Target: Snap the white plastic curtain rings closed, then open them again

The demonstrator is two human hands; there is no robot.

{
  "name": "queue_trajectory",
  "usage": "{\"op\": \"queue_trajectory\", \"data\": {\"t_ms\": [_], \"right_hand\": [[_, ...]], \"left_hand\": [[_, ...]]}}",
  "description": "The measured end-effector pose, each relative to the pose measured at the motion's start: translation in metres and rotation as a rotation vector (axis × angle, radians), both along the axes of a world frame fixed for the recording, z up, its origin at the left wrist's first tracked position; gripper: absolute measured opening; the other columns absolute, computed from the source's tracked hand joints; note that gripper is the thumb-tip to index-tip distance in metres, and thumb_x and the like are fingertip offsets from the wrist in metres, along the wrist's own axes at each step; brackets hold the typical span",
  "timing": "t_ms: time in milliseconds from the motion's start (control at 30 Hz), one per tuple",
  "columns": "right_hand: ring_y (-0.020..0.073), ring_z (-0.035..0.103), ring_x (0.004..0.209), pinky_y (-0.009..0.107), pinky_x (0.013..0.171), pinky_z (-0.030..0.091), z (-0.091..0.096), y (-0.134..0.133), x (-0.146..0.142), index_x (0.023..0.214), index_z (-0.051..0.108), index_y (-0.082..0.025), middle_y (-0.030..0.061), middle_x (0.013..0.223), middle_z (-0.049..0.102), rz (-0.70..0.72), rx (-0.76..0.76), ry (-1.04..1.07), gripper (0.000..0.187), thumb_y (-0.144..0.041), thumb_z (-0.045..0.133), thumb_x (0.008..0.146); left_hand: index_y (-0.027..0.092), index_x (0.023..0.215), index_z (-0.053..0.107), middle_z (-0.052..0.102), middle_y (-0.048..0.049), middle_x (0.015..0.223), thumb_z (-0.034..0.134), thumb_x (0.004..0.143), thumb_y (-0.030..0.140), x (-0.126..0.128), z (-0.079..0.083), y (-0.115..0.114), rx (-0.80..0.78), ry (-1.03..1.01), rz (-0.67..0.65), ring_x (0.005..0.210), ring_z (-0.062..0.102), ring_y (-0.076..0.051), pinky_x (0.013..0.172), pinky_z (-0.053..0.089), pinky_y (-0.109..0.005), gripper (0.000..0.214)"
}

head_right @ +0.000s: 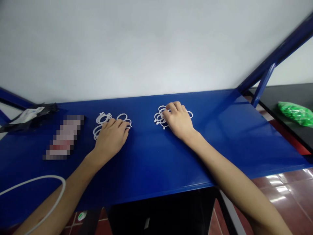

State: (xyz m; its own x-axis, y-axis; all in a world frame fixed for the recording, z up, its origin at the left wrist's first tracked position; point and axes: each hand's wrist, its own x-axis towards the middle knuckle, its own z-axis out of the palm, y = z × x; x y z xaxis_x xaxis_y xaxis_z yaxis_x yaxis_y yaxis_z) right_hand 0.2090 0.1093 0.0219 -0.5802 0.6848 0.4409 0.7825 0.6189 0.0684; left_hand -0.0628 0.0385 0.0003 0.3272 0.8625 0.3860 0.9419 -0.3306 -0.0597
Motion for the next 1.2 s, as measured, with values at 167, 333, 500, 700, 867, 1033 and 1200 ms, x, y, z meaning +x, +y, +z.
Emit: {"op": "queue_trajectory", "data": {"t_ms": [167,333,500,700,867,1033,1200], "right_hand": [[0.0322,0.050,0.107,0.046,0.079,0.046,-0.002,-0.004,0.000,0.105,0.073,-0.018,0.0152,0.116,0.066,-0.010,0.007,-0.001,0.024,-0.024,0.050,0.101],[0.0325,0.050,0.108,0.047,0.081,0.048,-0.001,-0.006,0.001,0.107,0.073,-0.017,0.0167,0.117,0.066,-0.003,-0.006,0.019,0.023,-0.023,0.051,0.100],[0.0319,0.051,0.107,0.047,0.082,0.048,0.000,-0.006,0.005,0.107,0.073,-0.016,0.0168,0.116,0.066,0.002,-0.010,0.058,0.024,-0.022,0.051,0.099],[0.0329,0.051,0.107,0.049,0.082,0.049,-0.001,-0.003,0.008,0.108,0.074,-0.016,0.0169,0.116,0.067,-0.008,-0.008,0.071,0.026,-0.017,0.050,0.097],[0.0332,0.052,0.109,0.050,0.086,0.049,0.006,-0.011,0.007,0.108,0.073,-0.017,0.0163,0.117,0.068,-0.002,-0.015,0.138,0.024,-0.019,0.052,0.098],[0.0270,0.060,0.110,0.049,0.095,0.051,0.012,-0.043,-0.005,0.121,0.066,-0.020,0.0124,0.120,0.067,0.224,-0.184,0.360,0.024,-0.023,0.054,0.100],[0.0183,0.068,0.098,0.035,0.087,0.056,0.006,-0.063,-0.020,0.116,0.065,-0.019,0.0070,0.108,0.072,0.374,-0.546,0.560,0.019,-0.026,0.053,0.102]], "left_hand": [[0.017,0.097,0.067,0.067,-0.0126,0.088,0.041,0.097,0.017,0.002,-0.001,0.000,0.037,0.027,-0.025,0.085,0.056,-0.029,0.072,0.044,-0.042,0.026],[0.016,0.092,0.066,0.066,-0.0132,0.087,0.042,0.096,0.017,0.008,0.003,-0.003,-0.003,-0.005,-0.020,0.087,0.056,-0.030,0.075,0.044,-0.043,0.024],[0.016,0.094,0.065,0.067,-0.0133,0.088,0.041,0.096,0.019,0.012,0.005,-0.005,-0.025,-0.028,-0.011,0.087,0.057,-0.030,0.076,0.044,-0.043,0.024],[0.018,0.093,0.061,0.068,-0.0096,0.085,0.046,0.095,0.017,0.011,0.001,-0.005,0.027,-0.005,-0.026,0.083,0.059,-0.027,0.073,0.043,-0.040,0.015],[0.018,0.094,0.061,0.070,-0.0080,0.085,0.049,0.094,0.016,0.016,0.006,-0.006,-0.022,-0.137,-0.040,0.084,0.061,-0.026,0.076,0.046,-0.041,0.012],[0.019,0.095,0.059,0.066,-0.0009,0.083,0.050,0.096,0.017,0.028,0.023,-0.016,-0.360,-0.611,-0.208,0.076,0.061,-0.016,0.071,0.049,-0.031,0.010],[0.020,0.100,0.060,0.067,0.0018,0.084,0.048,0.100,0.024,0.035,0.027,-0.022,-0.541,-0.883,-0.287,0.071,0.060,-0.011,0.069,0.049,-0.025,0.013]]}}
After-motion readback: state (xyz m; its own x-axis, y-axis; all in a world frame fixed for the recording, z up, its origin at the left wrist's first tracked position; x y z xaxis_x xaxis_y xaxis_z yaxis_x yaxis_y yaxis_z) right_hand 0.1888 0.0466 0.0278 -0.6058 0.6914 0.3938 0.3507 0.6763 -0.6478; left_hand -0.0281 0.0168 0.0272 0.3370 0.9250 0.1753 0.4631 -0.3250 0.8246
